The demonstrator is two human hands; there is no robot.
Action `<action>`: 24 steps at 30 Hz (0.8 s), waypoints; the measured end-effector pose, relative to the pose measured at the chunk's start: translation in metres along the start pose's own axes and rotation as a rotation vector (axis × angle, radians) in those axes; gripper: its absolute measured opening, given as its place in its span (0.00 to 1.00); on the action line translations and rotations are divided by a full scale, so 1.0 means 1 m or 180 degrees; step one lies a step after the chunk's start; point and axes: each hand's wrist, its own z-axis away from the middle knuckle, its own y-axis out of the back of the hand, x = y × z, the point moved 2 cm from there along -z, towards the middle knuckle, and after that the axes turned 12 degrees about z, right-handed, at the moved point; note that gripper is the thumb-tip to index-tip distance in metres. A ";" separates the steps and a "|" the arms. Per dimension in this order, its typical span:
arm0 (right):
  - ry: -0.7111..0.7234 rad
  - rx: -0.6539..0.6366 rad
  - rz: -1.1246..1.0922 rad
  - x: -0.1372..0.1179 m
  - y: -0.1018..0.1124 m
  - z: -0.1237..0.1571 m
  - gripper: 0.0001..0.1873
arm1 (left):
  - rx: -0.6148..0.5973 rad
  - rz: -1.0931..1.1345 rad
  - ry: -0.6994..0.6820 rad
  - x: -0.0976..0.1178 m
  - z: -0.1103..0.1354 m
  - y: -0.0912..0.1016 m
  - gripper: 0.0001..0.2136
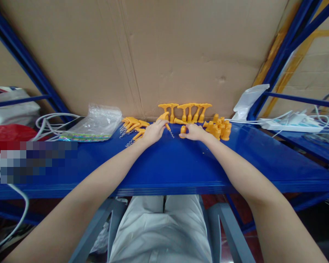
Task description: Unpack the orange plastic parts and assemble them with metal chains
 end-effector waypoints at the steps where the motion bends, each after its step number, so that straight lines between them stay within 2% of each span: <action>1: -0.0081 -0.0069 -0.0030 -0.001 -0.003 0.000 0.16 | -0.0023 -0.0071 0.0086 0.001 0.000 0.001 0.16; 3: -0.0274 -0.0196 -0.0065 -0.002 -0.006 -0.001 0.15 | -0.0076 -0.0213 0.0253 0.001 0.000 0.003 0.15; 6: -0.0345 -0.0106 0.0011 -0.005 -0.006 -0.002 0.14 | -0.0117 -0.0369 0.0386 0.002 0.000 0.006 0.14; 12: -0.0037 0.0323 0.0396 -0.006 0.004 0.001 0.17 | -0.0228 -0.0414 0.0426 0.002 0.000 0.007 0.14; 18: 0.0080 0.0161 0.0593 -0.010 0.017 0.007 0.19 | -0.0363 -0.0344 0.0349 0.003 0.000 0.002 0.14; 24: -0.0138 -0.0140 0.0704 -0.013 0.025 0.011 0.22 | -0.0373 -0.0330 0.0268 0.004 0.001 0.001 0.13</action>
